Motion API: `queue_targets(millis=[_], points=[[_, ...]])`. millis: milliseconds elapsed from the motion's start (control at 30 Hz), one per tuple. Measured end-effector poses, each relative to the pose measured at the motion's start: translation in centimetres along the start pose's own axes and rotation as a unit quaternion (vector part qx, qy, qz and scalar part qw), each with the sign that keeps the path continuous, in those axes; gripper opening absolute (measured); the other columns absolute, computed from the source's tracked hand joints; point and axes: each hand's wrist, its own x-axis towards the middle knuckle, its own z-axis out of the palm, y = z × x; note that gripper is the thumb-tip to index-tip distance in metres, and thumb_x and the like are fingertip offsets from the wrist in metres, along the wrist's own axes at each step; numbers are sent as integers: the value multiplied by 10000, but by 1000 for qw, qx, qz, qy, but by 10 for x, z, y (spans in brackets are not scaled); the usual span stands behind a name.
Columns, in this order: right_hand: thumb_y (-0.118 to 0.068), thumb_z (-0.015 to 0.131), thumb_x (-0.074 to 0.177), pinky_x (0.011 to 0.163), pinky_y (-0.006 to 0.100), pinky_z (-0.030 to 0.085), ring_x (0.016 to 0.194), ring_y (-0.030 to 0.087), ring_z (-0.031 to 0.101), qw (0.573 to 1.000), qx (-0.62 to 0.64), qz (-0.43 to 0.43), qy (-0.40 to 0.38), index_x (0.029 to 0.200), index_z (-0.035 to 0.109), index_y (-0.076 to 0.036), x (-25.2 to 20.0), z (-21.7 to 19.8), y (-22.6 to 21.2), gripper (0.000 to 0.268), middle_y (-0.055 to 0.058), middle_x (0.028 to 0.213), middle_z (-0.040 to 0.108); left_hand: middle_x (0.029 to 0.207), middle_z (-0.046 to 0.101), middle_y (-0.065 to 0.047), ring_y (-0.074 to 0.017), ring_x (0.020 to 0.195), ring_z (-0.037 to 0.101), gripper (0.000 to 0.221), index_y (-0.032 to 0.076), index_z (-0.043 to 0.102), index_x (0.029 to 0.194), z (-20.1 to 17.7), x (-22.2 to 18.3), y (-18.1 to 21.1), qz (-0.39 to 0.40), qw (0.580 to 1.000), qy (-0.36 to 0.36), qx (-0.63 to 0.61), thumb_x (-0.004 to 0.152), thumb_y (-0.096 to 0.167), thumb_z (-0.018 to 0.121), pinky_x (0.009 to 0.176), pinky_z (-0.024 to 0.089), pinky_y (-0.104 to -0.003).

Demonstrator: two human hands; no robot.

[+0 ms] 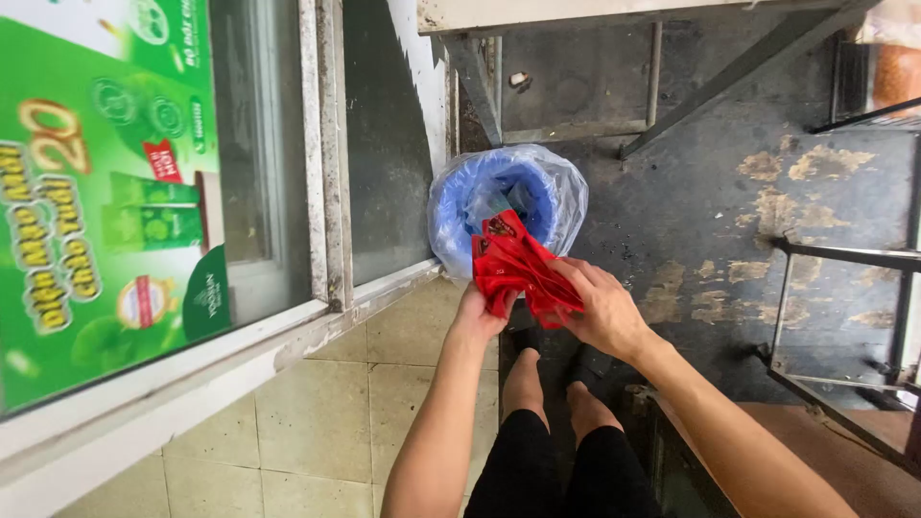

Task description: The person is opening sausage packaging, transferring them to a bowl, and then slicing several sausages on a wooden cutting board using a cleaver.

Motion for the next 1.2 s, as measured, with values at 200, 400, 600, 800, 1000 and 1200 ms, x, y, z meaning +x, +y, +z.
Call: queue_targets(millis=[200,400,600,800,1000,1200], points=[[-78,809,850,982,378,575,1151,297,712,970,35,146,192,1325,662,-144,28,74,74,502,66,1277,700,1424,548,-165,-328,1337,518,488,80,566,1406,81,-38,45,81,996,-8,35,993,316,676,1055,542,-483],[-71,820,640,930,545,524,1212,445,591,964,-93,230,90,1450,619,-124,69,187,144,837,226,1412,572,1546,431,-60,-281,1470,419,747,289,263,1583,40,-64,63,151,951,205,177,928,382,612,1204,293,-529],[-117,648,918,1024,410,535,1156,360,687,977,50,205,35,1226,747,-173,10,202,172,329,142,1282,736,1336,675,-126,-246,1227,656,540,102,559,1457,45,-114,22,120,940,146,284,979,354,560,1061,464,-400],[-211,640,954,908,332,572,1054,167,753,898,170,392,106,1343,667,-126,-1,-7,166,399,74,1150,795,1049,790,-93,-179,945,754,400,27,719,1218,174,-127,-22,174,918,6,356,1012,314,533,806,567,-307],[-208,602,1012,896,302,563,986,143,727,884,237,295,273,1354,675,-59,16,-224,208,380,94,1077,807,924,757,-95,-168,828,738,383,15,682,976,412,-168,-79,222,844,-254,417,1068,338,497,738,563,-297],[-193,634,986,859,312,562,976,137,723,911,251,227,234,1352,664,-56,78,-393,208,392,96,1051,790,788,672,-73,-179,740,709,355,97,531,872,586,-130,-128,228,829,-344,378,1096,371,509,691,564,-305]])
